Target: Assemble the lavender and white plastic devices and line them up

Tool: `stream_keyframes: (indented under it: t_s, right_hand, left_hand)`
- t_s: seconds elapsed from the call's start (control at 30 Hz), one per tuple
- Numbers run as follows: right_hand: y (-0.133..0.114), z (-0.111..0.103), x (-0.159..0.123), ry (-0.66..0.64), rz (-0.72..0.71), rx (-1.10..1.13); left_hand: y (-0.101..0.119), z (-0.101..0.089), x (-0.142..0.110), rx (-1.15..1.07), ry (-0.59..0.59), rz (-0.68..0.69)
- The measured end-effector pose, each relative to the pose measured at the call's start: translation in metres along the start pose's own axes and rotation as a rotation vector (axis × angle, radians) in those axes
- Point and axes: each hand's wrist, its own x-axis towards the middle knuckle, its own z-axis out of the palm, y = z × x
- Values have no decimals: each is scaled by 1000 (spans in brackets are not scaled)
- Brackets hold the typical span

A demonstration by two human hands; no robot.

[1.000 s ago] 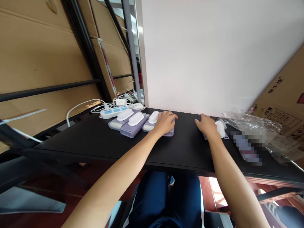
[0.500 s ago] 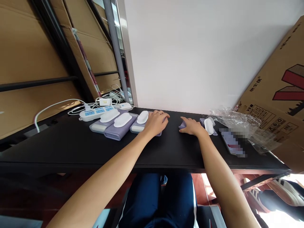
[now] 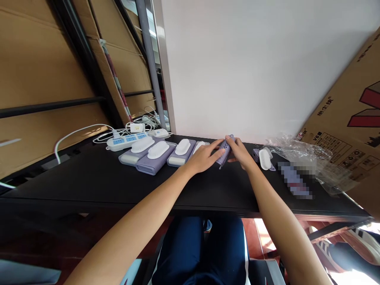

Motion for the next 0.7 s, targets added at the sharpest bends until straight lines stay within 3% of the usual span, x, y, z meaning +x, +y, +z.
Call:
stream_keyframes:
  t_s: [0.1, 0.23, 0.3, 0.37, 0.43, 0.5, 0.6, 0.7]
  right_hand:
    - [0, 5, -1, -70, -106, 49]
    - [-2, -8, 5, -128, -214, 60]
    - [-1, -23, 11, -7, -219, -59]
    - [2, -40, 16, 258, -205, -385]
    - [8, -57, 20, 482, -79, -750]
    - [16, -72, 23, 562, 95, -930]
    - [28, -91, 28, 570, 307, -998]
    - [37, -106, 35, 475, 356, -1064]
  left_hand:
    - [3, 1, -2, 158, -52, -44]
    - [3, 3, -2, 212, 56, -115]
    - [2, 2, -1, 188, 143, -127]
    - [3, 0, -1, 161, 196, -142]
    - [3, -1, -1, 139, 215, -162]
    - [3, -1, -2, 127, 216, -167]
    - [3, 0, -2, 129, 216, -149]
    - [2, 2, -1, 141, 219, -133]
